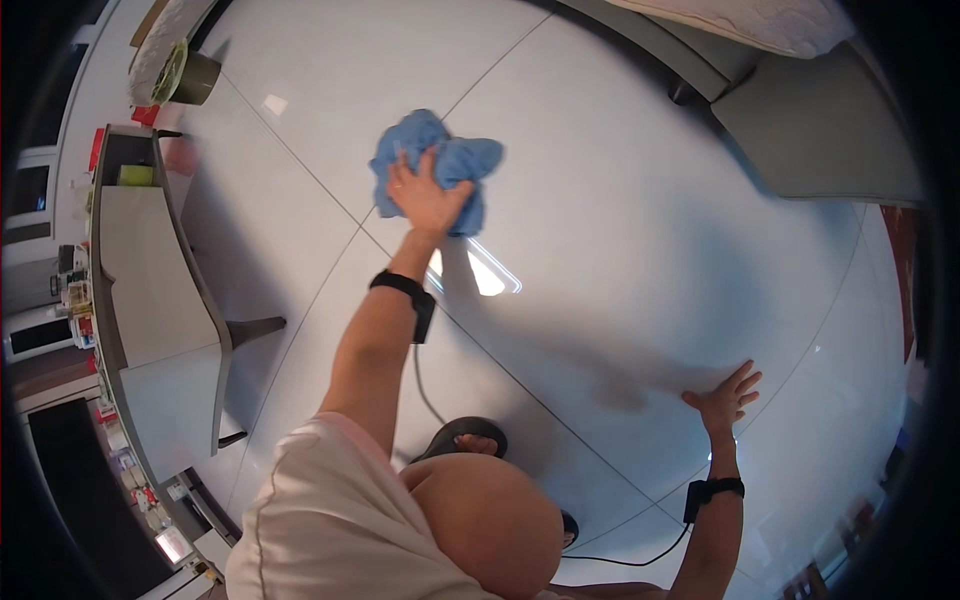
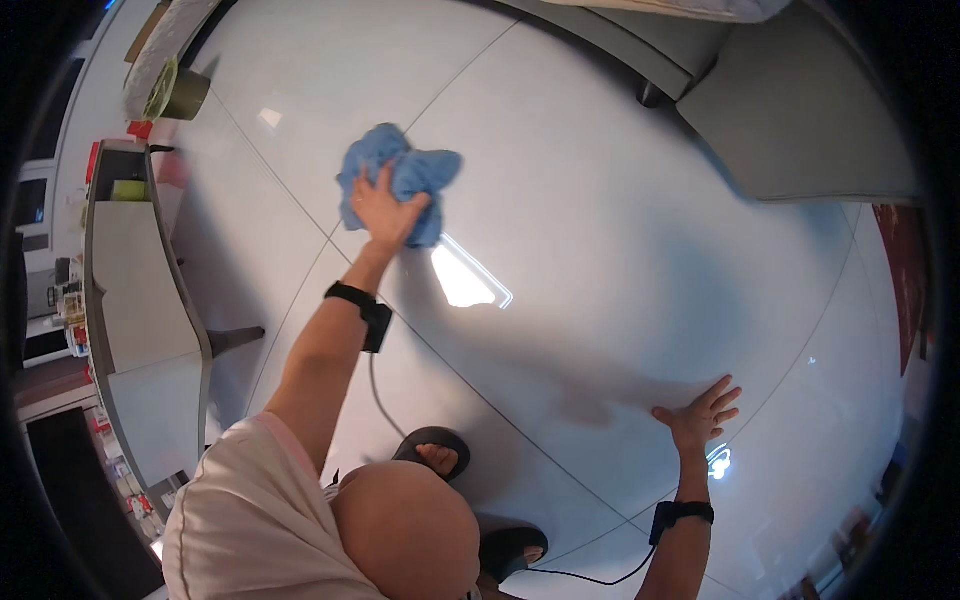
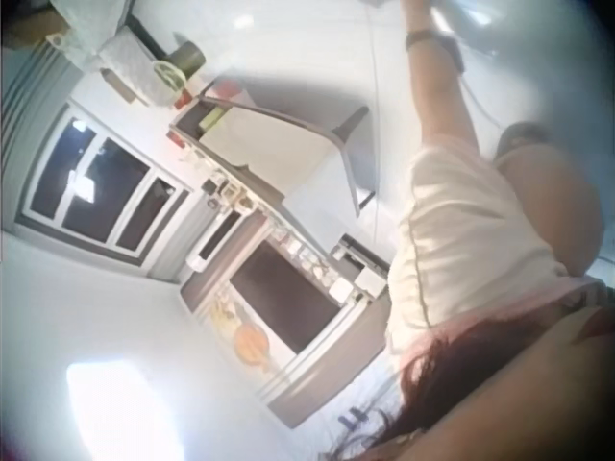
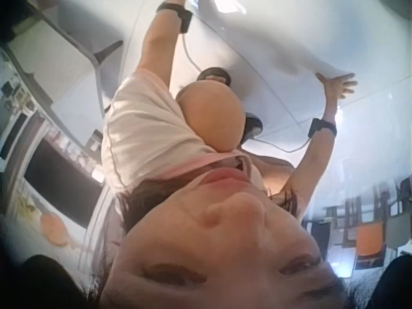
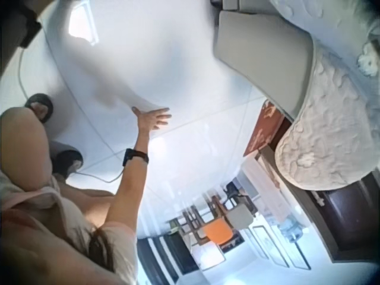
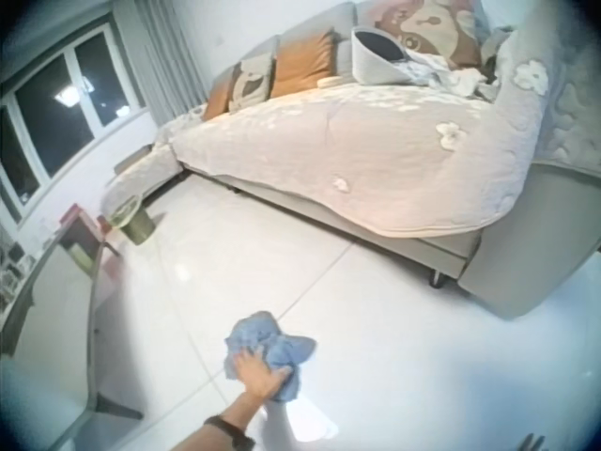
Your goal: Cleaning the tiled floor with a blue cloth.
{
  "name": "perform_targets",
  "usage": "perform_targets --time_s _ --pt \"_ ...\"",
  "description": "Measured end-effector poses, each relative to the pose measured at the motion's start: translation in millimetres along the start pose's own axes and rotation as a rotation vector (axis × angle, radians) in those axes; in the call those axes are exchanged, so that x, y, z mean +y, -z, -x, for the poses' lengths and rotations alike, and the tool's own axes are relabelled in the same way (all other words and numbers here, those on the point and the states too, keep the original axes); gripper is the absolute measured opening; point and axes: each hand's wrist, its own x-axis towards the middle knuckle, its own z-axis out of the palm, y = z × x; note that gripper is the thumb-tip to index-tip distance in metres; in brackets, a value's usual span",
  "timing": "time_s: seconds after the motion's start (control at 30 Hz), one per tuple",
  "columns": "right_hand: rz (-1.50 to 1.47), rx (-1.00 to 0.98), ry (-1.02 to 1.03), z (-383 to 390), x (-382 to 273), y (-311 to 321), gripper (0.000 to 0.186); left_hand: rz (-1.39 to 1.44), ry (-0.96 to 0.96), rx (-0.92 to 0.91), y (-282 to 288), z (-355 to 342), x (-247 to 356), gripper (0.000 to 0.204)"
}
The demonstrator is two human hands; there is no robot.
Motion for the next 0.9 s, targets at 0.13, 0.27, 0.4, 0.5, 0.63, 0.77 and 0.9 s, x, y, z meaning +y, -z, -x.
perform_targets --time_s 0.13,0.27,0.4,0.5,0.63,0.77,0.9 --pt "-0.028 -0.02 -0.031 0 4 6 0.133 0.265 -0.316 -0.149 6 49 93 0.067" --pt "-0.062 -0.018 -0.023 -3 8 3 0.132 0.543 -0.71 -0.541 21 135 186 0.073" --pt "-0.064 -0.034 0.003 -7 12 0 0.131 0.534 -0.984 -0.621 30 149 194 0.073" --pt "-0.091 -0.008 -0.012 -15 26 -5 0.131 0.495 -0.86 -0.546 19 111 165 0.068" --pt "-0.027 0.039 0.049 -19 33 -13 0.131 0.418 -0.559 -0.343 13 47 85 0.065" --pt "-0.073 0.01 0.001 -20 34 -13 0.13 0.147 -0.142 -0.14 25 23 -33 0.071" --pt "-0.053 0.0 0.0 -14 19 -8 0.13 0.021 0.303 0.023 49 35 -134 0.071"
